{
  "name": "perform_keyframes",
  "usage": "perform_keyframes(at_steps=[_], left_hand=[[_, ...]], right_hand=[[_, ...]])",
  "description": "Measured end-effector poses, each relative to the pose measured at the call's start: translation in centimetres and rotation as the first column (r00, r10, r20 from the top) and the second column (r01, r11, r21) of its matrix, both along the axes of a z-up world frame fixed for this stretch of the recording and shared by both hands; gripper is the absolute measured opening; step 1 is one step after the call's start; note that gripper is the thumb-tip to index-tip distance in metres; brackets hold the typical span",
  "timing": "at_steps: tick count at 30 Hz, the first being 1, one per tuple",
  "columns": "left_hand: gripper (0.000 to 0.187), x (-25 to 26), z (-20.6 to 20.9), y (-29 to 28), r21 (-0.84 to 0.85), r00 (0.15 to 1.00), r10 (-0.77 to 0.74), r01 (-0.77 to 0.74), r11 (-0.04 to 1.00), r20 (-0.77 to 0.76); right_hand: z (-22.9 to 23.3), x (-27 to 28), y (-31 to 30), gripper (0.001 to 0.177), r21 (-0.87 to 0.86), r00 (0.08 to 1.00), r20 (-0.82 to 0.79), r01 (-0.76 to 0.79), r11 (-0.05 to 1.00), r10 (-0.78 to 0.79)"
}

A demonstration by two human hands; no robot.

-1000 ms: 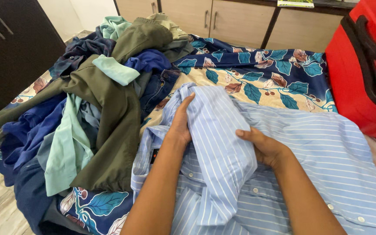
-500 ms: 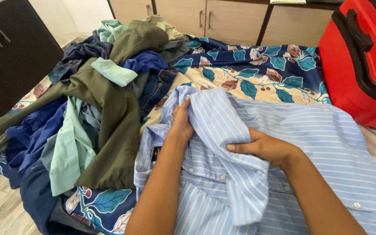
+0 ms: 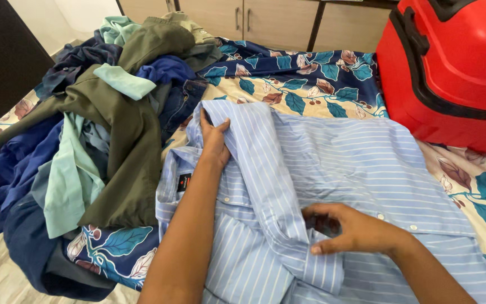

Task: The person folds a light blue striped shirt on a bed, smoothing and aligning the fabric before rolling it into a compact bundle. They then pick up a dark plaid shirt, button it, and fold it similarly.

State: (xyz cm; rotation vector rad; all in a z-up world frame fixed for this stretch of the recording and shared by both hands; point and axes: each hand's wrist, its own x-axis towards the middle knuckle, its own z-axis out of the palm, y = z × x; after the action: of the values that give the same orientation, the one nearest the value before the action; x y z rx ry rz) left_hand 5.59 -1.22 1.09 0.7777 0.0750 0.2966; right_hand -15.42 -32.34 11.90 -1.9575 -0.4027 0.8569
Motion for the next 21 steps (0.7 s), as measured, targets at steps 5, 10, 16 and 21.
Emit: perform_keyframes(at_steps=[5, 10, 16, 21], left_hand=[[0.094, 0.9, -1.1, 0.0, 0.028, 0.999, 0.028, -0.027, 0.999, -0.027], [0.099, 0.4, -0.5, -0.5, 0.567, 0.954, 0.301, -0.248, 0.785, 0.000], [0.105, -3.9, 2.3, -0.5, 0.580, 0.952, 0.286, -0.174, 0.796, -0.108], [0.114, -7.5, 3.9, -0.7, 0.717, 0.971, 0.237, -0.147, 0.682, -0.026]], right_hand=[[-0.7, -3.3, -0.7, 0.056, -0.370, 0.992, 0.111, -0.008, 0.929, 0.053], [-1.1, -6.1, -2.9, 0.060, 0.185, 0.907, -0.094, 0.421, 0.888, -0.410], [-2.6, -9.7, -6.3, 0.082, -0.003, 0.849, -0.162, 0.510, 0.860, -0.504], [-3.4, -11.3, -7.5, 0.081, -0.183, 0.873, -0.211, 0.406, 0.895, -0.439]])
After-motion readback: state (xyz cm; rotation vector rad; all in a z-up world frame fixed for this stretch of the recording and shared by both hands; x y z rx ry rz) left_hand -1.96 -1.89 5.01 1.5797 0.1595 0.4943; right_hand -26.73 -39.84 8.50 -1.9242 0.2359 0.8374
